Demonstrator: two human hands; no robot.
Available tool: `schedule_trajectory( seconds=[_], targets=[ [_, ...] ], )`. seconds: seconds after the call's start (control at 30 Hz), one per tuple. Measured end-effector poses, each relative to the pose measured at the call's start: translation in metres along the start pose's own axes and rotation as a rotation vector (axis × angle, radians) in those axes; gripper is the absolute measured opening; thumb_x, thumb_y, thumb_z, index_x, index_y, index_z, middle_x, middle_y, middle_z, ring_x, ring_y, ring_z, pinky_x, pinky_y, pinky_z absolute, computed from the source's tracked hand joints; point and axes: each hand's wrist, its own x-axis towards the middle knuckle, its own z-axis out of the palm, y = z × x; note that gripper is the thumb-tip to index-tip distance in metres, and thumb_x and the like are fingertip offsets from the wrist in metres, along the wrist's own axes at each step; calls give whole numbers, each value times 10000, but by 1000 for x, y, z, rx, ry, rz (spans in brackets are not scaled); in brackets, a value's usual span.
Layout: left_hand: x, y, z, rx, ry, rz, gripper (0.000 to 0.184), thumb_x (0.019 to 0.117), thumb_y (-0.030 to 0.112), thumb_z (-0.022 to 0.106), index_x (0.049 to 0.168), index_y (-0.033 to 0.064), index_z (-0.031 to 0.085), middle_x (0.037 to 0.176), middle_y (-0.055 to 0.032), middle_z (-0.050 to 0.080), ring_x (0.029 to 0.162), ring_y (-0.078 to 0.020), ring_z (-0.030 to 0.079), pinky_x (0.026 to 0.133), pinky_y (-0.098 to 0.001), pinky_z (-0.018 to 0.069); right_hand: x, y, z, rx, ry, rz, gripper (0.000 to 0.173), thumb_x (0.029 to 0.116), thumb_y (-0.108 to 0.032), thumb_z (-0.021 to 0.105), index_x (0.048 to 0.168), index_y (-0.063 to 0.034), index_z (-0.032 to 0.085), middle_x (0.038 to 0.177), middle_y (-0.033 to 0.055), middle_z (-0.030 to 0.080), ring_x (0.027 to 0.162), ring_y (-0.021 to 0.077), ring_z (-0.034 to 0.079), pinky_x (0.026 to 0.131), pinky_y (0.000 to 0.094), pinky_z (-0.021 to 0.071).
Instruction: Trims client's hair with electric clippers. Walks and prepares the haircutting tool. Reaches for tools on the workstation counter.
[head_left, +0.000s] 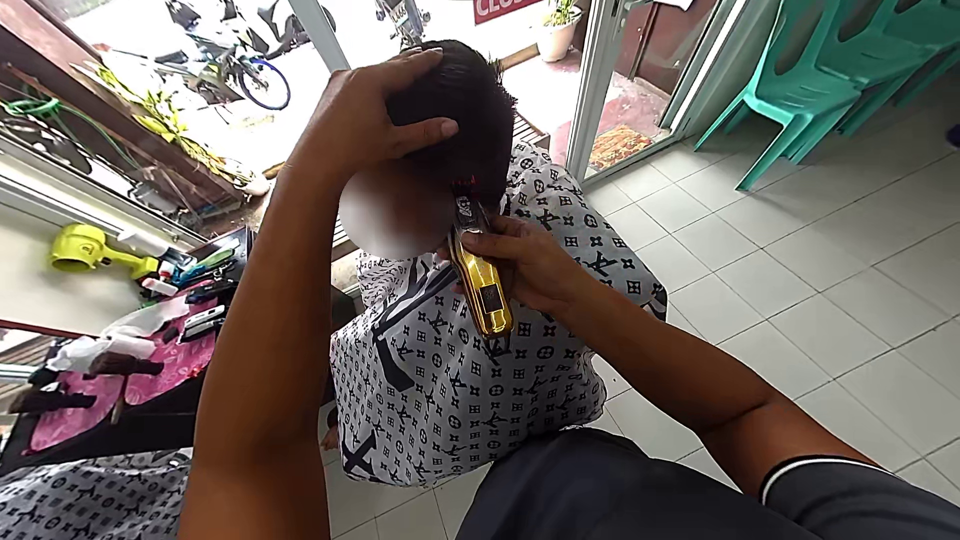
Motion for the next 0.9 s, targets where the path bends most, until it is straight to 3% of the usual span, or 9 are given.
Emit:
schedule_trajectory(
  seconds=[0.13,0.3,0.47,0.63,0.77,0.83,0.9],
  targets=[
    [1,-1,2,1,2,10,727,946,570,636,1544,184,486,1558,-51,505,1426,-188,489,1199,-468,344,3,-8,16,31,18,-114,359,1020,-120,587,1344,-15,476,1125,204,671,958,299,718,823,474,625],
    [1,-2,0,-1,-1,15,714,951,575,620,1543,198,490,1560,-37,504,1445,-173,465,1211,-460,329,0,17,15,29,37,3,317,996,-96,641,1294,-36,549,1120,161,684,947,278,718,805,474,624],
    [2,-4,2,-8,4,23,728,942,581,634,1543,194,490,1551,-39,514,1429,-169,484,1203,-450,341,7,-1,30,68,51,-139,348,1024,-112,584,1342,-11,485,1130,189,667,960,284,715,830,467,621],
    [2,-4,1,-5,6,20,731,934,582,643,1544,211,489,1559,-30,506,1438,-171,473,1207,-463,334,4,24,26,76,49,21,318,1010,-121,629,1301,-32,537,1132,174,680,940,277,717,800,457,622],
    [1,-4,2,1,7,15,705,959,575,618,1546,209,486,1563,-36,499,1449,-161,457,1216,-430,323,10,5,34,90,50,-114,324,1030,-122,579,1327,-11,509,1117,195,670,932,283,712,829,464,618],
    [2,-7,3,4,21,32,689,969,568,610,1542,203,493,1553,-43,512,1451,-163,457,1222,-421,321,12,6,38,87,56,-156,346,1025,-124,595,1342,-22,501,1129,191,666,951,291,714,833,487,619],
    [2,-9,2,8,23,55,698,966,562,611,1540,183,494,1547,-58,518,1443,-186,470,1215,-455,325,10,21,38,49,55,-99,387,1003,-116,640,1357,-73,490,1167,150,657,942,255,708,803,453,618]
  ],
)
